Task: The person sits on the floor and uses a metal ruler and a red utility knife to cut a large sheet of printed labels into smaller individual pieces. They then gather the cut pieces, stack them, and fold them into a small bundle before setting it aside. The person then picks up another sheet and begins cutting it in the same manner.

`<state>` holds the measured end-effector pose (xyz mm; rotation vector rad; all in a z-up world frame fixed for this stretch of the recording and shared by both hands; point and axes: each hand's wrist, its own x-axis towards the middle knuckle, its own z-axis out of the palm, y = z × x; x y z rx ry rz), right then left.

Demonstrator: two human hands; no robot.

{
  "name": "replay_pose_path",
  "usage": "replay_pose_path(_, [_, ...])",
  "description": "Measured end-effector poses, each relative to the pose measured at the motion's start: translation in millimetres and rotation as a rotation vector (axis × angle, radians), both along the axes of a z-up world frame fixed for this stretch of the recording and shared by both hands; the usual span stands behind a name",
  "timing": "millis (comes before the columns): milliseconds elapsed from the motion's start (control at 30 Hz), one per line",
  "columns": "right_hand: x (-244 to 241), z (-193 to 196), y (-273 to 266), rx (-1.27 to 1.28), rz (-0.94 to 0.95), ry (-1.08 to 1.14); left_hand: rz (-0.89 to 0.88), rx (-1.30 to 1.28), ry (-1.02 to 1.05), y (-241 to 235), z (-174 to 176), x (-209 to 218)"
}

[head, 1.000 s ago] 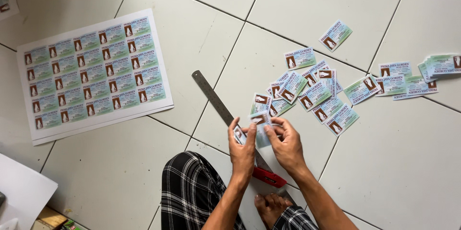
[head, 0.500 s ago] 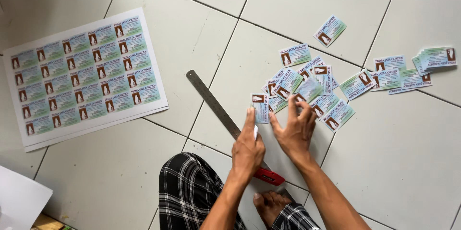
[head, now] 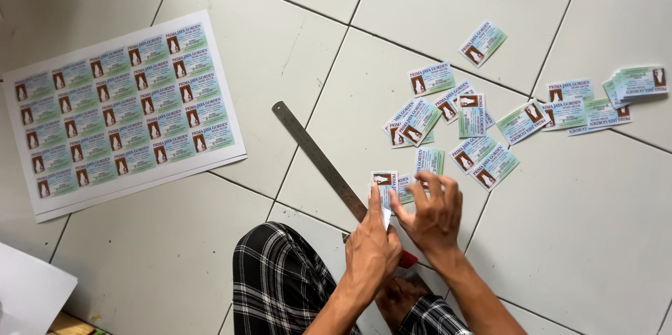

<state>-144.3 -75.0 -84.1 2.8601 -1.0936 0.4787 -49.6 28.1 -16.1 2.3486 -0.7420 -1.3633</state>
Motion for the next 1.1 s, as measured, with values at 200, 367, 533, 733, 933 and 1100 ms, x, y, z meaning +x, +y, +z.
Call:
replay_pose_path(200, [-4,-13,-16,0.379,0.087,0.284,0.135,-0.142,-0.006,5,-3,-3])
replay_pose_path(367, [-20,-32,2,0.488,-0.037,0.246,0.188,-0.105,0.040,1,7,7])
replay_pose_path(533, [-22,-19,26,0.862,-0.380,0.174,0.273,-0.068,0.187,-4,22,10])
replay_pose_path(733, [-22,-8,26,1.049,-0.481,0.138,0.291,-0.034,0.274,-3,37,8])
replay_pose_path(933, [-28,-17,33,0.563,-0.378,0.137,0.443,0.038,0.491,-1,51,7])
replay_pose_path(1100, [-32,-27,32,0.532,-0.354,0.273,0.845,0.028,0.760,0,37,2])
